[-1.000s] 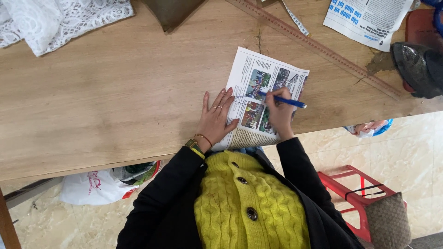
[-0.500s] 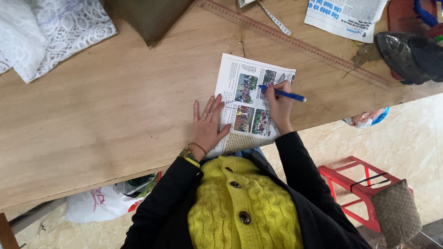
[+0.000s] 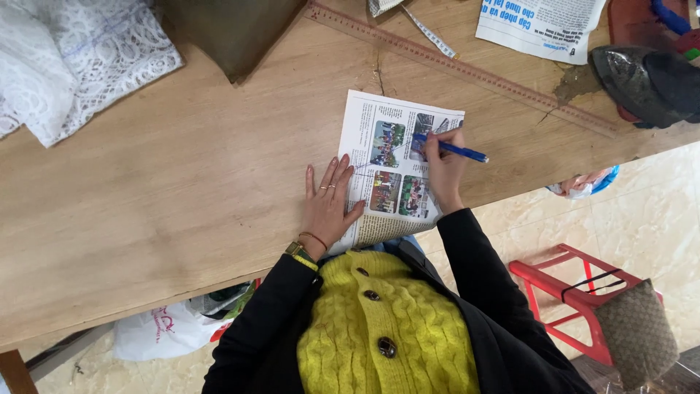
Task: The person uses a ruler and a blue pen to measure and mark lines on a newspaper spread out on a wooden table. They repeatedly reposition the ruler and draw lines across the paper. Later, they use a flexible measuring tape to measure the newspaper as well.
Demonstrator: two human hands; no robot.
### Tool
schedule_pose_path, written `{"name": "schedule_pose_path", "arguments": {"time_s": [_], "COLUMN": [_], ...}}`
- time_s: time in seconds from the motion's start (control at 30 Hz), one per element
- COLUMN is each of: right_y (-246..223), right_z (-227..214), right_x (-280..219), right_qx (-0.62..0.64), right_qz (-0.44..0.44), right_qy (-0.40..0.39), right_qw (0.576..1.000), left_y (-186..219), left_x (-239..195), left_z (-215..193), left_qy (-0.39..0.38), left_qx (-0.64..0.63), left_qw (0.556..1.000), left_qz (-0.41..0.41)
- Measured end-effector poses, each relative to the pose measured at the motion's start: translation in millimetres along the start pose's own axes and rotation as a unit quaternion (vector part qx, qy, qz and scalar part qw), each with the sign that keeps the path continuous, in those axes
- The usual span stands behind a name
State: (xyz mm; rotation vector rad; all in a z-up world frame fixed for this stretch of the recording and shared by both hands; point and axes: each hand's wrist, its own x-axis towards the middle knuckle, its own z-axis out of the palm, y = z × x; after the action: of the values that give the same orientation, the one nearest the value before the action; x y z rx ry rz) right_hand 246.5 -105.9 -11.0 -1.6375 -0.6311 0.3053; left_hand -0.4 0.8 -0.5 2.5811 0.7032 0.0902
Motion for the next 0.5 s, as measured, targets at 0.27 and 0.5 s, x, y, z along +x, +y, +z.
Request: {"name": "schedule_pose_path", "arguments": {"time_s": [0.27, 0.5], "right_y": [13, 13], "right_z": [-2, -6], "right_x": [5, 5], "right_qx": [-0.041, -0.07], "right_qz": [0.0, -0.015], "right_qy": [0.051, 0.025], "right_qw": [0.998, 0.997], "left_y": [3, 6], "left_x": [1, 1], "left_z": [-6, -8], "left_qy": [-0.003, -0.021], "left_qx": [0.016, 0.027], "left_qw": [1.0, 0.999], "left_qz": [0.002, 0.002]}}
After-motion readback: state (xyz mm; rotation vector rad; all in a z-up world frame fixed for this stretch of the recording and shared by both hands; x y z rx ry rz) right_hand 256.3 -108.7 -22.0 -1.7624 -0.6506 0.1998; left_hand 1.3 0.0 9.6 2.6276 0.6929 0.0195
